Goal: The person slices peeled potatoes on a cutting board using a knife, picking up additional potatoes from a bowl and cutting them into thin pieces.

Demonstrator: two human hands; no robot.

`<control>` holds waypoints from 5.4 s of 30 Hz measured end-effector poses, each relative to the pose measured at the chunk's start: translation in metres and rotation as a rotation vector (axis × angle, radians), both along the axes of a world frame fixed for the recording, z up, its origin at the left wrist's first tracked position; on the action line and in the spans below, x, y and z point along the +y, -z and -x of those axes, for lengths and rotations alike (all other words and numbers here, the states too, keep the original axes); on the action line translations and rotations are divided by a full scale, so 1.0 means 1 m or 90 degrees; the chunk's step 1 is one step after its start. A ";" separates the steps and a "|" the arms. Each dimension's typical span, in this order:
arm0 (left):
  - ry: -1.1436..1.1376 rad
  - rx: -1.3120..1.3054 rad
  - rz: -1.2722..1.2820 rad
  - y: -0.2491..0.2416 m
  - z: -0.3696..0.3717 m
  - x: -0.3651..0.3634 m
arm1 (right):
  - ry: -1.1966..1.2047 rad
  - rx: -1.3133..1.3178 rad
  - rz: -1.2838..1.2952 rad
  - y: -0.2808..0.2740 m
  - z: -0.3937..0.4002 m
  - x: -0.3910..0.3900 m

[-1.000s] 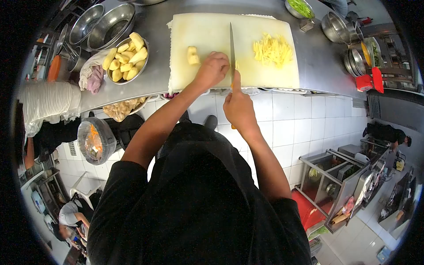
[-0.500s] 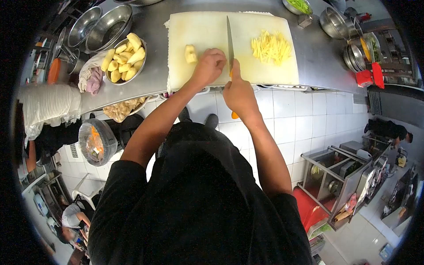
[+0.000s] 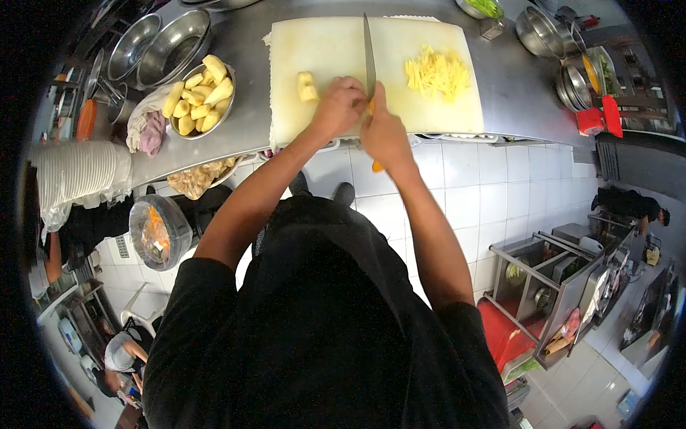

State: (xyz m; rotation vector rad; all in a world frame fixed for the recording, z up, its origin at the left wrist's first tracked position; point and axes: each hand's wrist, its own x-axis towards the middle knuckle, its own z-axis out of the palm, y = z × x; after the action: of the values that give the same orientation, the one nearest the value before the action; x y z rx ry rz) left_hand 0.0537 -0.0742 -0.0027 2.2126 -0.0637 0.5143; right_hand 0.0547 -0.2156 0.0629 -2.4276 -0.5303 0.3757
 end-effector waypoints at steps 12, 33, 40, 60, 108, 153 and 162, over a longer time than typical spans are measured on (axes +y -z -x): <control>-0.028 -0.023 0.015 0.001 0.001 0.001 | -0.009 -0.002 0.004 -0.018 0.031 -0.004; -0.100 -0.116 -0.060 -0.016 0.025 -0.015 | 0.077 0.078 -0.155 -0.008 0.007 -0.022; -0.126 -0.008 0.058 -0.033 0.093 -0.022 | 0.035 0.106 -0.110 0.018 0.034 -0.052; 0.075 -0.104 -0.212 -0.080 -0.037 -0.056 | 0.198 -0.359 0.052 0.006 -0.015 -0.093; -0.089 -0.098 -0.024 -0.022 0.051 0.086 | -0.033 0.128 -0.027 -0.030 0.067 -0.023; -0.095 -0.117 -0.066 -0.010 0.049 0.085 | -0.068 0.127 -0.086 -0.022 0.039 0.026; -0.099 -0.142 -0.066 -0.010 0.047 0.085 | -0.069 0.141 -0.070 -0.059 0.072 -0.012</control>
State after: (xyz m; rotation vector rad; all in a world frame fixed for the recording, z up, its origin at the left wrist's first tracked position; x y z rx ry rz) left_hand 0.0071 0.0106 0.0077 2.2638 -0.0369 0.8597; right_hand -0.0175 -0.2271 0.1217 -2.2222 -0.5701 0.6367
